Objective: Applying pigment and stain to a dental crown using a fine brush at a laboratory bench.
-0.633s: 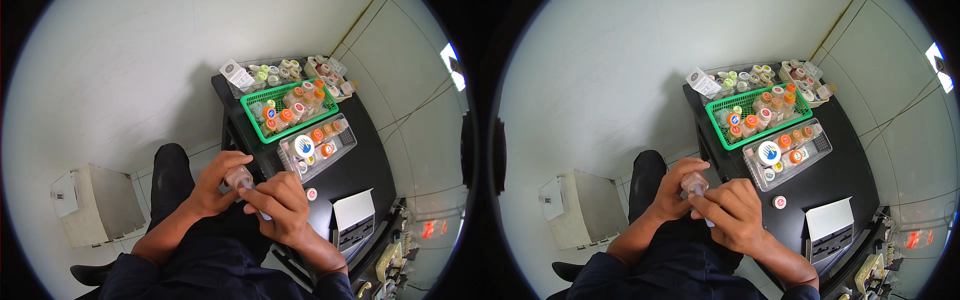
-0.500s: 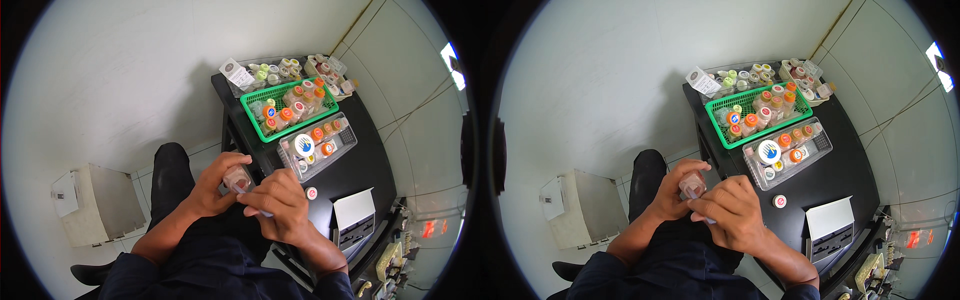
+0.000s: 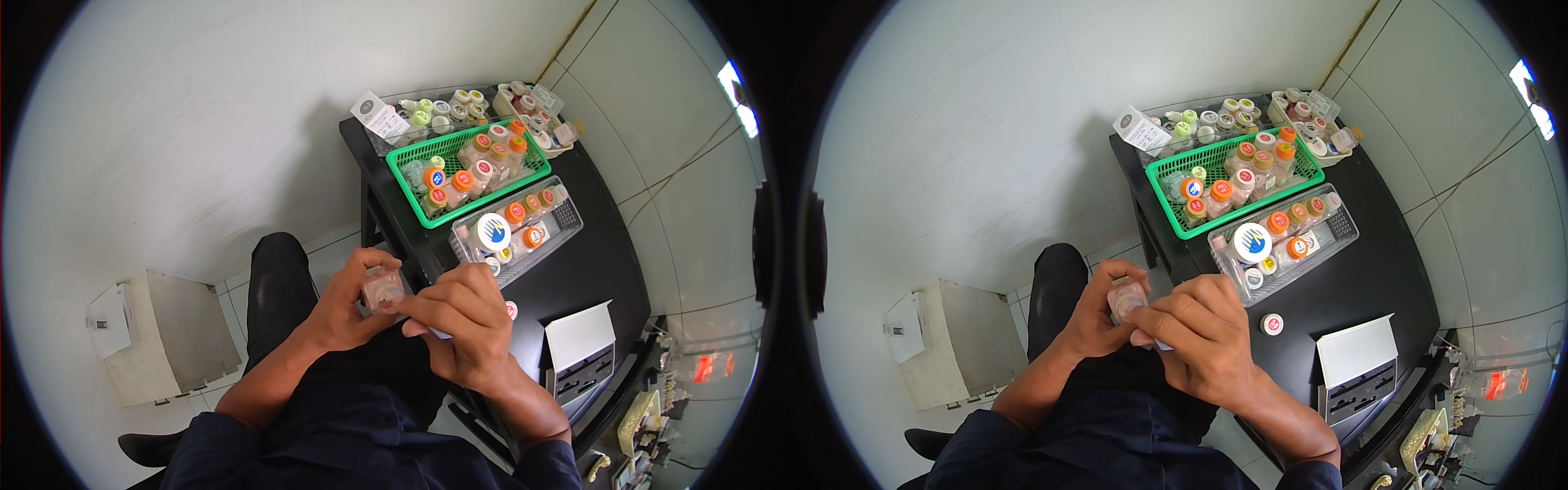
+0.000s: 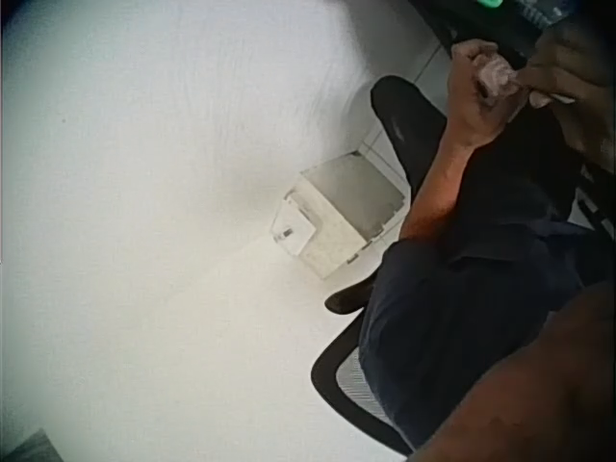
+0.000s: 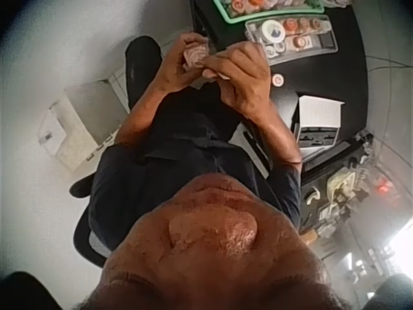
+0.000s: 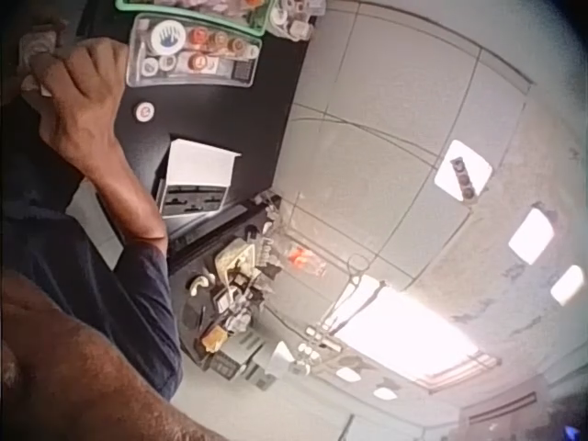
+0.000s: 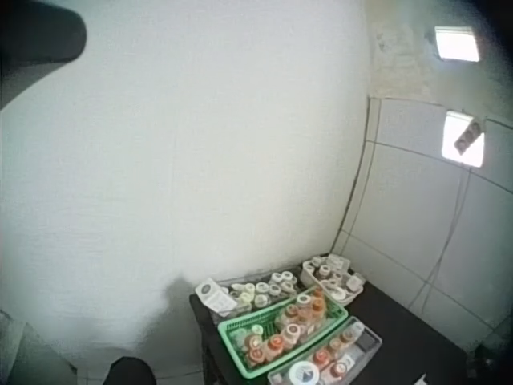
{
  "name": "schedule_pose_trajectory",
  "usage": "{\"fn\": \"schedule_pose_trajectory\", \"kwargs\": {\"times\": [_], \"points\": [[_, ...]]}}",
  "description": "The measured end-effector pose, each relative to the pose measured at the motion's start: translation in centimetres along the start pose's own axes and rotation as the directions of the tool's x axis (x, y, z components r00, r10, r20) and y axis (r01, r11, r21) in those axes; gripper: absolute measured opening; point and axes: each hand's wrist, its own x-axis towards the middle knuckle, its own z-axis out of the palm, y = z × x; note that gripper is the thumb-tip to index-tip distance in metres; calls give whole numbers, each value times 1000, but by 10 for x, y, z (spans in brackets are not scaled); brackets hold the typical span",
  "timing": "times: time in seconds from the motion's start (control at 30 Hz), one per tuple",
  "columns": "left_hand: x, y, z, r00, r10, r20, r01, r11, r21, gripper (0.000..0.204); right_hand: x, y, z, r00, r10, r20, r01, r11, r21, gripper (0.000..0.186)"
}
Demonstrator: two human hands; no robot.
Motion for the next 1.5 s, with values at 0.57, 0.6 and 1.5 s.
{"fn": "schedule_pose_trajectory", "kwargs": {"times": [0.57,0.6,1.5], "points": [[7,1,0,992,124,4,-125,991,41,65,-3,5,1,999,-53,-8,53,995,-84,29],[6,-1,0,993,119,-18,-119,993,22,62,-4,5,2,998,-56,-19,54,995,-84,29],[11,-6,-2,955,292,-58,-284,951,122,56,-7,5,5,995,-56,-79,51,996,-67,29]]}}
